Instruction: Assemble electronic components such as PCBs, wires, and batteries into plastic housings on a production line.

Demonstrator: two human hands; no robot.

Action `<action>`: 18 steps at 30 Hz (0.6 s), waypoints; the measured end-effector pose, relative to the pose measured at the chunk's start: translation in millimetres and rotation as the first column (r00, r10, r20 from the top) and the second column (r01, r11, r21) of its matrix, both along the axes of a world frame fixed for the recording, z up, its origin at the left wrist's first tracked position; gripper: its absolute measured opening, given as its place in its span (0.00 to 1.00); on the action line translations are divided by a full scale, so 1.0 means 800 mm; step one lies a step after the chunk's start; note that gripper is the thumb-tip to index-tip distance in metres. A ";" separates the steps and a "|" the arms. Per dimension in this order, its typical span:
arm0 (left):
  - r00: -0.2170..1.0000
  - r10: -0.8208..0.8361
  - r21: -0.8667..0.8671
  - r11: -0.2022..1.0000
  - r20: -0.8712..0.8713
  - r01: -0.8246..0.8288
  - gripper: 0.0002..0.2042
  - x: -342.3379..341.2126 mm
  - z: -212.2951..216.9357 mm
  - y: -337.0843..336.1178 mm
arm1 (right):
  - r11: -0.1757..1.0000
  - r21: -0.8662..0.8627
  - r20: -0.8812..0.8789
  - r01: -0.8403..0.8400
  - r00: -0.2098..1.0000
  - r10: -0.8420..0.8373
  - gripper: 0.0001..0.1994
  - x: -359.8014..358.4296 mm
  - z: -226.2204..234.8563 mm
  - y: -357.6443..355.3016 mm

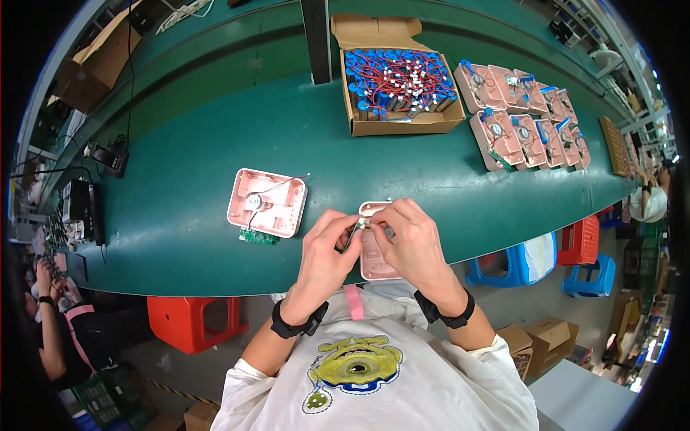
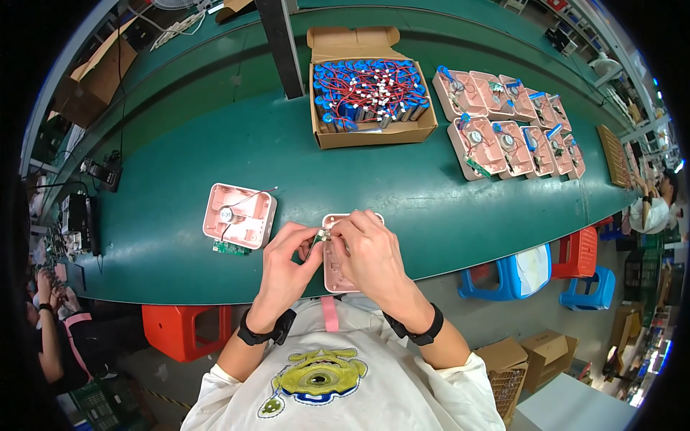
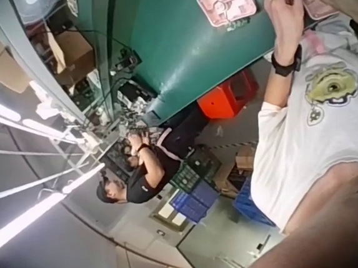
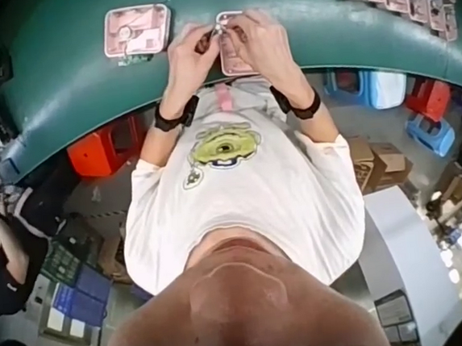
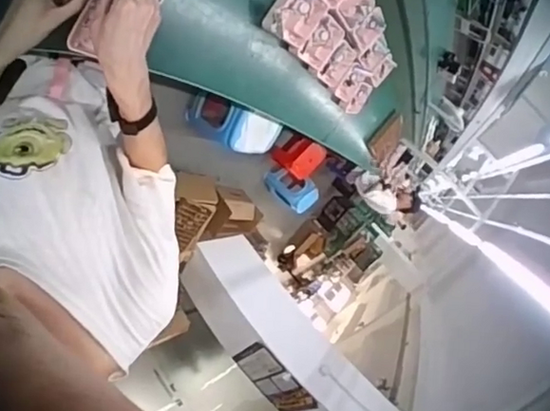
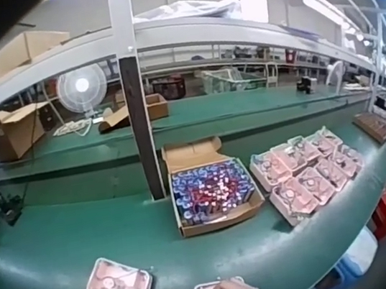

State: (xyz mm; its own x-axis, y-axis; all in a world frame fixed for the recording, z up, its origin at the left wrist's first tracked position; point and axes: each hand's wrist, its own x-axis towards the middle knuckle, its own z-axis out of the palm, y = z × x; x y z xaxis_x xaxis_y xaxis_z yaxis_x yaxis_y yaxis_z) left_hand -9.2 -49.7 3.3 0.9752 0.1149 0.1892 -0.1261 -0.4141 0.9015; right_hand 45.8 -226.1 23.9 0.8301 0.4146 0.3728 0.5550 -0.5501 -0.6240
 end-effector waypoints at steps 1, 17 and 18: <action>1.000 -0.001 0.020 1.000 0.011 0.001 0.14 0.000 0.002 0.000 | 1.000 -0.001 -0.015 -0.002 1.000 0.002 0.05 0.000 0.000 0.000; 0.995 0.000 0.103 0.995 0.097 -0.010 0.15 -0.006 0.008 -0.007 | 0.999 -0.045 -0.116 0.012 0.993 -0.017 0.03 -0.002 0.009 -0.002; 0.994 0.004 0.111 0.994 0.106 -0.016 0.14 -0.007 0.008 -0.008 | 0.999 -0.052 -0.118 0.010 0.993 -0.016 0.03 -0.003 0.008 -0.002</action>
